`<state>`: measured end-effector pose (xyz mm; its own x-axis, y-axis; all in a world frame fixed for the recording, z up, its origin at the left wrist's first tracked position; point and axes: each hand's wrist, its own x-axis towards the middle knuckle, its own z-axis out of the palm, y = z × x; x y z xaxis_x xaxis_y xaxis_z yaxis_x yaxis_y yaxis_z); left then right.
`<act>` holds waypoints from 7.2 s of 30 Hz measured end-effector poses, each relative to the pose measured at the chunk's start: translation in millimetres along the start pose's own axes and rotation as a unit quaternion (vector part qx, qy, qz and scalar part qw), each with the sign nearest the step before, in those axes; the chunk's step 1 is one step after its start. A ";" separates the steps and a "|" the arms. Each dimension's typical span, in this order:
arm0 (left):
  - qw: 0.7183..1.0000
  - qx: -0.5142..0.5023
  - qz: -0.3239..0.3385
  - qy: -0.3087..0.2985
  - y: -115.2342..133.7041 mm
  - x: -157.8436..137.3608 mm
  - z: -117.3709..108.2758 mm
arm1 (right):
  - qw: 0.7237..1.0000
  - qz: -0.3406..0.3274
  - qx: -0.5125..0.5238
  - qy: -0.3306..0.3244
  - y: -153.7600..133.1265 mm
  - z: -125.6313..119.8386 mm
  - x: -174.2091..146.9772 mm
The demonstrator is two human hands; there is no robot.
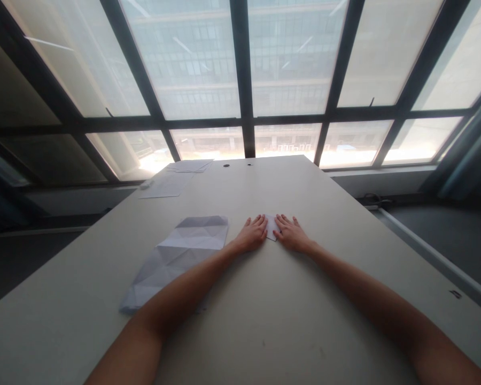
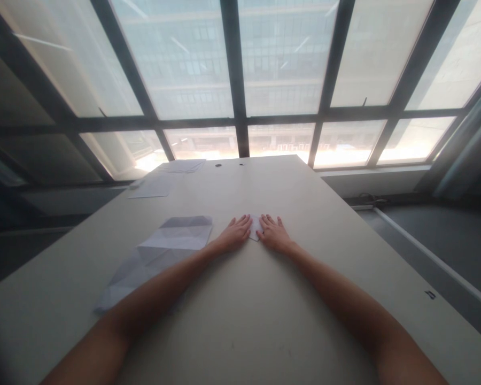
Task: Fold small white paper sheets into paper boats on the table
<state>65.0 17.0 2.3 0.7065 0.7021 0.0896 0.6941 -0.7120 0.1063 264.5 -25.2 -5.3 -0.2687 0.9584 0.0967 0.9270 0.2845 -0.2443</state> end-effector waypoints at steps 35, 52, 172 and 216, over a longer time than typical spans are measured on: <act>0.995 -0.041 0.047 0.080 -0.6 2.9 1.9 | 0.999 0.007 0.002 0.035 -4.6 -0.8 -0.4; 0.997 -0.006 -0.011 0.082 -4.1 3.0 -2.6 | 0.993 0.003 -0.059 0.098 -13.1 -20.9 -8.5; 0.999 -0.023 -0.022 0.012 -5.6 1.6 -0.9 | 0.991 0.084 0.055 0.087 10.9 6.3 7.1; 0.994 -0.049 0.009 0.101 -7.1 6.4 -2.0 | 0.993 -0.099 0.031 0.051 -2.8 -4.9 -0.6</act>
<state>64.2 26.5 4.2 0.6690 0.6850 0.2883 0.6586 -0.7262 0.1972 263.4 -26.7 0.1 -0.4129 0.8770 0.2457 0.8402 0.4709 -0.2689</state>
